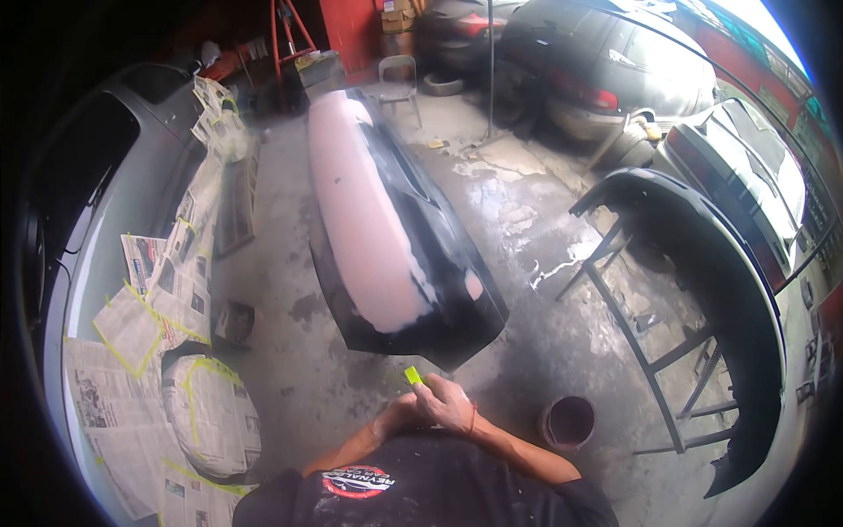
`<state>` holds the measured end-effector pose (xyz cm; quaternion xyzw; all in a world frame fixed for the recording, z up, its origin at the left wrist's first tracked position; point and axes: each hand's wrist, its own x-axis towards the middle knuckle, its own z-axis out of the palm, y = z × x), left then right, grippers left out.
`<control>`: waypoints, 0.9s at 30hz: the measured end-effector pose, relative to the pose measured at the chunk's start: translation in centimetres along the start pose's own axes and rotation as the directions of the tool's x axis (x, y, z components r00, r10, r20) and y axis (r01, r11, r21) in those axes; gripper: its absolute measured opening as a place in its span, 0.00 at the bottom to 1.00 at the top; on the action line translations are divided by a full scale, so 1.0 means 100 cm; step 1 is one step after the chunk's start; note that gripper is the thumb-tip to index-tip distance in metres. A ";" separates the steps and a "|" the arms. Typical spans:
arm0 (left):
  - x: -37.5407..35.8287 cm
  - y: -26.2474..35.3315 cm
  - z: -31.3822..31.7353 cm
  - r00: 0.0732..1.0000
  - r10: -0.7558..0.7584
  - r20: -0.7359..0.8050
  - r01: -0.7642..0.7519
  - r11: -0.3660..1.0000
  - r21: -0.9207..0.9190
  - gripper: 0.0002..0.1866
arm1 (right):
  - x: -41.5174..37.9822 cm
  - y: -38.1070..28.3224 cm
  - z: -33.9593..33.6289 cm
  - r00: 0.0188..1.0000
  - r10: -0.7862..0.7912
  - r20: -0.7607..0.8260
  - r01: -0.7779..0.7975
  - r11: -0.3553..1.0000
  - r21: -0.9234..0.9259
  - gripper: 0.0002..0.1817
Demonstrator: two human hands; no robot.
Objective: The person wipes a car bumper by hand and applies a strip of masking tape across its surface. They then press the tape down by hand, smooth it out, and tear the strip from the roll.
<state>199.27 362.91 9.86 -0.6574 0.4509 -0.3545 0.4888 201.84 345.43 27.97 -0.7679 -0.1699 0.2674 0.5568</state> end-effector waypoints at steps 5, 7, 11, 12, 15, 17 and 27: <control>0.009 -0.113 -0.048 0.252 -0.293 0.922 0.612 -0.690 -0.387 0.20 | -0.005 -0.009 -0.001 0.995 0.074 -0.074 -0.061 0.985 0.161 0.20; 0.006 -0.128 -0.045 0.287 -0.487 0.825 0.609 -0.572 -0.550 0.19 | -0.005 -0.010 -0.004 0.996 0.057 -0.064 -0.049 0.992 0.120 0.20; -0.002 -0.136 -0.039 0.376 -0.697 0.610 0.612 -0.307 -0.729 0.16 | -0.006 -0.012 -0.003 1.000 0.016 -0.023 -0.015 0.998 0.062 0.21; -0.002 -0.134 -0.038 0.372 -0.698 0.612 0.615 -0.308 -0.726 0.16 | -0.006 -0.012 -0.003 1.000 0.015 -0.019 -0.014 0.998 0.059 0.21; 0.000 -0.134 -0.038 0.355 -0.635 0.686 0.632 -0.377 -0.677 0.13 | -0.006 -0.011 -0.003 0.999 0.040 -0.024 -0.038 0.996 0.080 0.21; 0.001 -0.144 -0.036 0.322 0.079 0.944 0.530 -0.841 -0.110 0.09 | -0.006 -0.011 -0.003 0.999 -0.031 -0.028 0.035 0.989 0.142 0.21; 0.008 -0.090 -0.040 0.513 0.217 0.831 -0.029 -0.962 0.270 0.18 | -0.003 0.002 0.003 0.995 -0.047 -0.086 0.065 0.971 0.229 0.19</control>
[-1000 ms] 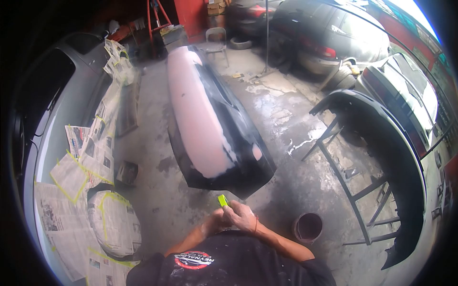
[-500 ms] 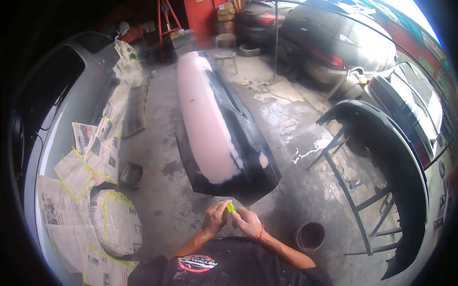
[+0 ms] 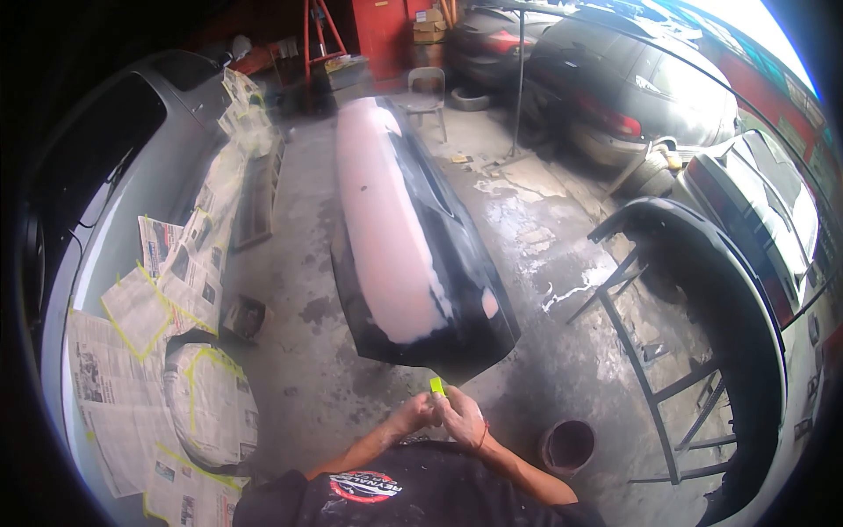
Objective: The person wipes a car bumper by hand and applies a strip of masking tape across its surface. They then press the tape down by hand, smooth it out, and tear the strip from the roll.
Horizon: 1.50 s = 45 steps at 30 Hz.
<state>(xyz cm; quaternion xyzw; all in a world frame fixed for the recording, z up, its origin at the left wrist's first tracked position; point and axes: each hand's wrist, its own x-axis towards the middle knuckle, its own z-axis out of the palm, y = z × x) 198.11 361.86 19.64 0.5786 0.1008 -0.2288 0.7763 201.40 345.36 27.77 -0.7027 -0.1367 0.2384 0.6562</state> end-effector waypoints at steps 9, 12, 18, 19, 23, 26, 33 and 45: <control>-0.011 0.045 0.003 0.775 0.632 0.025 -0.382 0.436 0.814 0.26 | 0.001 0.001 0.002 0.997 0.062 0.046 -0.064 0.996 0.062 0.18; -0.008 0.042 0.004 0.759 0.651 0.031 -0.396 0.423 0.815 0.23 | 0.000 -0.003 0.002 0.997 0.071 0.036 -0.073 0.996 0.056 0.18; -0.006 0.029 0.002 0.753 0.658 0.027 -0.406 0.432 0.805 0.23 | -0.002 -0.003 0.001 0.995 0.087 0.054 -0.088 0.996 0.009 0.19; -0.006 0.028 0.002 0.750 0.660 0.028 -0.412 0.435 0.801 0.22 | -0.003 -0.004 0.001 0.995 0.089 0.053 -0.089 0.996 0.011 0.19; -0.008 0.028 0.003 0.748 0.663 0.028 -0.418 0.438 0.796 0.22 | -0.005 -0.012 0.001 0.993 0.100 0.058 -0.099 0.995 -0.009 0.19; -0.008 0.029 0.003 0.748 0.663 0.029 -0.421 0.441 0.792 0.22 | -0.006 -0.014 0.001 0.993 0.100 0.057 -0.099 0.995 -0.015 0.19; -0.005 0.026 0.001 0.730 0.682 0.044 -0.436 0.415 0.799 0.21 | -0.004 -0.007 0.001 0.992 0.113 0.058 -0.111 0.993 -0.037 0.20; -0.004 0.003 -0.002 0.990 -0.002 0.139 0.010 0.999 -0.050 0.25 | -0.002 0.001 0.000 1.000 -0.002 0.014 0.002 1.000 0.017 0.21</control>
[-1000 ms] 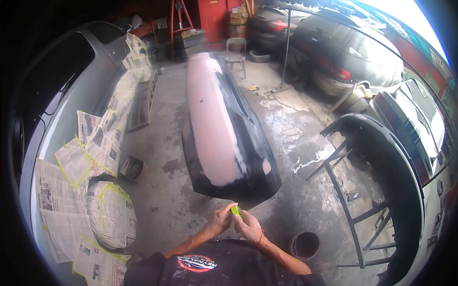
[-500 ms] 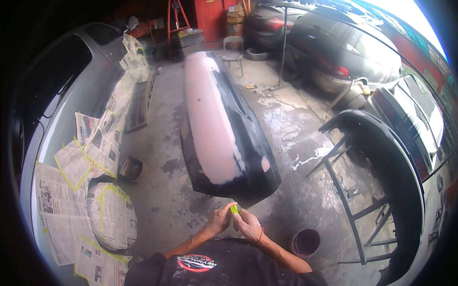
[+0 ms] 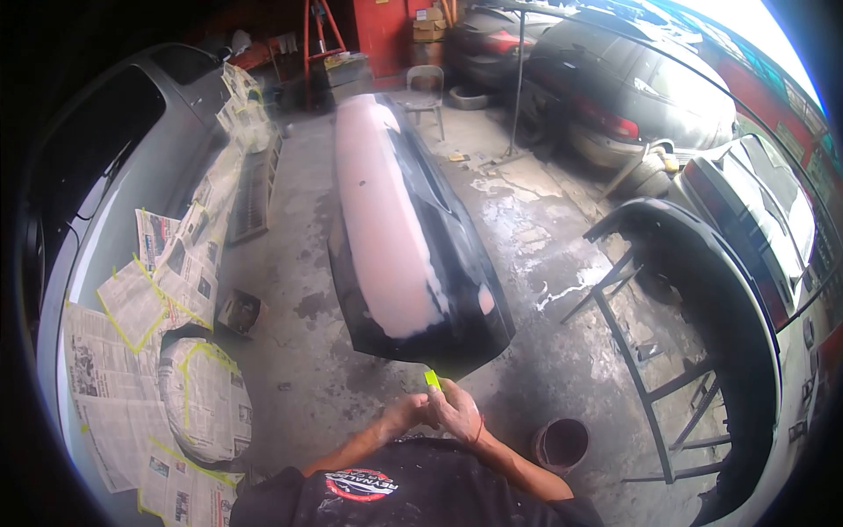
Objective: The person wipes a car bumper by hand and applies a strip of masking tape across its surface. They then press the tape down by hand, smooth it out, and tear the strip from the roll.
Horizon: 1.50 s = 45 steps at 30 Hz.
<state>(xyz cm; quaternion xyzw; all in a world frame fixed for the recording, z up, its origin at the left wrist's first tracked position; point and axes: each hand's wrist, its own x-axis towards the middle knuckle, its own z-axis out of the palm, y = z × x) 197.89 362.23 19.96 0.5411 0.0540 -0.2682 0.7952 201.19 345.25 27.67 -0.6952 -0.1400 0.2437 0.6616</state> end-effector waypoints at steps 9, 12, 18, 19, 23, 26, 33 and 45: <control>-0.007 0.039 0.012 0.610 0.792 -0.021 -0.285 0.245 0.927 0.20 | -0.003 -0.005 0.004 0.998 0.063 0.008 -0.063 0.994 0.085 0.20; -0.006 0.044 0.008 0.582 0.807 0.104 -0.284 0.081 0.955 0.19 | -0.004 -0.014 0.003 0.998 0.067 0.005 -0.067 0.996 0.064 0.21; 0.003 0.040 0.006 0.563 0.822 0.087 -0.319 0.120 0.940 0.16 | -0.001 0.000 -0.003 0.996 0.074 0.043 -0.075 0.996 0.039 0.20; 0.002 0.040 0.010 0.749 0.643 -0.161 -0.189 0.440 0.878 0.14 | -0.001 -0.003 -0.001 0.996 0.075 0.041 -0.077 0.996 0.040 0.20; 0.024 -0.028 -0.034 0.998 0.016 -0.063 -0.003 0.982 0.190 0.10 | 0.004 -0.016 0.001 0.999 -0.029 0.028 0.030 0.999 -0.029 0.20; 0.035 -0.046 -0.043 0.839 0.305 0.451 -0.541 0.373 0.753 0.09 | 0.004 -0.019 -0.002 0.999 0.031 0.029 -0.028 0.996 -0.080 0.20; 0.006 0.031 -0.003 0.691 0.714 -0.114 -0.203 0.344 0.917 0.14 | 0.006 -0.016 -0.007 0.995 0.079 0.052 -0.076 0.995 -0.071 0.22; 0.010 0.028 0.004 0.733 0.665 -0.146 -0.214 0.429 0.878 0.11 | 0.015 -0.003 -0.013 0.994 0.053 -0.097 -0.068 0.986 -0.153 0.18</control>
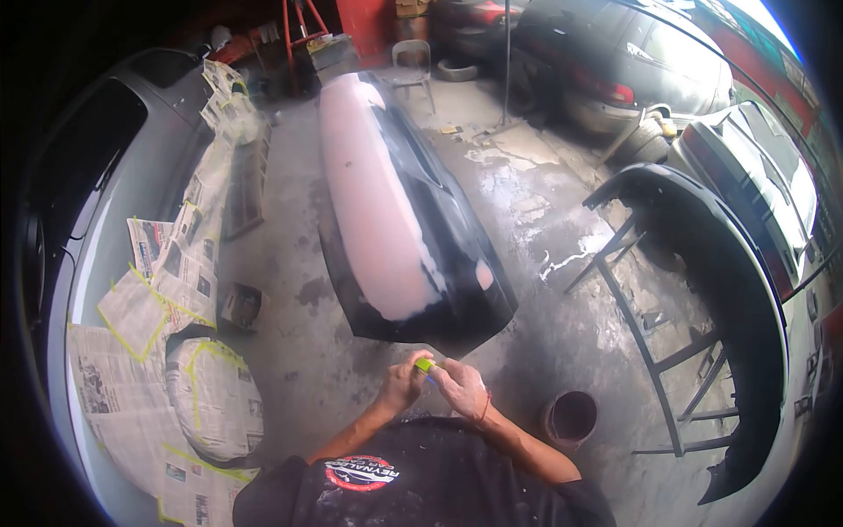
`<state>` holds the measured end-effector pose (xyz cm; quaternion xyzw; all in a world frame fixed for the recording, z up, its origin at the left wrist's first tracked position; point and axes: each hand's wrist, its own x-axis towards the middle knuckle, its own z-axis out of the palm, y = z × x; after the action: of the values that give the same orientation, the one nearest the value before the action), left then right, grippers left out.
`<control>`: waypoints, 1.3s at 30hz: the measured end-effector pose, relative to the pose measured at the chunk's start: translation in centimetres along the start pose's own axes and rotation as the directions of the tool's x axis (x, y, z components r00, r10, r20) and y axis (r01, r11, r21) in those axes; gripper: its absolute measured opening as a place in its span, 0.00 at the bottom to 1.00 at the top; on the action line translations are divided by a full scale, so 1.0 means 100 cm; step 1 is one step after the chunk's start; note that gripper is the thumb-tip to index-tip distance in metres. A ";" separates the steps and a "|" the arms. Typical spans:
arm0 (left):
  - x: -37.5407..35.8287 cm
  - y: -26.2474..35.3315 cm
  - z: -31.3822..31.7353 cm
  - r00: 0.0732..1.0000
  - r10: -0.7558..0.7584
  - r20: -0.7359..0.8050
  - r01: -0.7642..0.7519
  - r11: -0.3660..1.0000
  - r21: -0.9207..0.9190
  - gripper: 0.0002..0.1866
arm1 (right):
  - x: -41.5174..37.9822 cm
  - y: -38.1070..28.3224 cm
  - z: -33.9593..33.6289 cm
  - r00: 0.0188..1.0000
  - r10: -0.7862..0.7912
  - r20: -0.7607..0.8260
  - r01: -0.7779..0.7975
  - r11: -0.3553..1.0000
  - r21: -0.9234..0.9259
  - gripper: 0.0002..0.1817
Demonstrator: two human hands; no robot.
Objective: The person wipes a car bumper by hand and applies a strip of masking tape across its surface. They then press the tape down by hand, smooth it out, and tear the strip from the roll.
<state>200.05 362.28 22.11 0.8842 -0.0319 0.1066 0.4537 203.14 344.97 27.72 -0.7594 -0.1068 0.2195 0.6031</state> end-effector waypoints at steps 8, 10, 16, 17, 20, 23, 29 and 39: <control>0.002 0.037 -0.025 0.958 0.064 0.280 -0.050 0.997 -0.058 0.19 | -0.002 0.011 -0.013 0.992 0.112 -0.052 -0.105 0.988 0.116 0.22; 0.004 0.042 -0.035 0.921 -0.005 0.389 0.063 0.989 -0.134 0.19 | -0.004 0.008 -0.019 0.990 0.113 -0.081 -0.106 0.991 0.080 0.25; 0.011 0.049 -0.041 0.894 -0.202 0.401 0.356 0.863 -0.359 0.21 | 0.005 0.017 -0.017 0.921 -0.126 -0.368 0.184 0.975 0.127 0.20; 0.011 0.041 -0.036 0.921 -0.202 0.332 0.348 0.809 -0.474 0.21 | 0.005 0.010 -0.017 0.882 -0.200 -0.426 0.235 0.971 0.030 0.21; 0.015 0.044 -0.033 0.938 -0.289 0.194 0.341 0.653 -0.677 0.20 | -0.007 0.002 -0.021 0.788 -0.533 -0.308 0.346 0.798 -0.494 0.26; 0.017 0.053 -0.039 0.940 -0.313 0.137 0.332 0.744 -0.580 0.20 | -0.015 -0.002 -0.015 0.788 -0.610 -0.087 0.473 0.690 -0.548 0.33; 0.010 0.082 -0.036 0.983 -0.174 0.056 0.182 0.961 -0.209 0.18 | -0.008 0.023 0.001 0.878 -0.478 -0.027 0.427 0.809 -0.404 0.27; 0.019 0.054 -0.043 0.993 0.116 -0.001 -0.116 0.993 -0.029 0.20 | -0.010 0.027 -0.001 0.847 -0.532 0.007 0.419 0.660 -0.623 0.14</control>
<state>200.34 362.69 29.28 0.8741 -0.0850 0.1321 0.4596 202.03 343.72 25.32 -0.8718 -0.3127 -0.0599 0.3722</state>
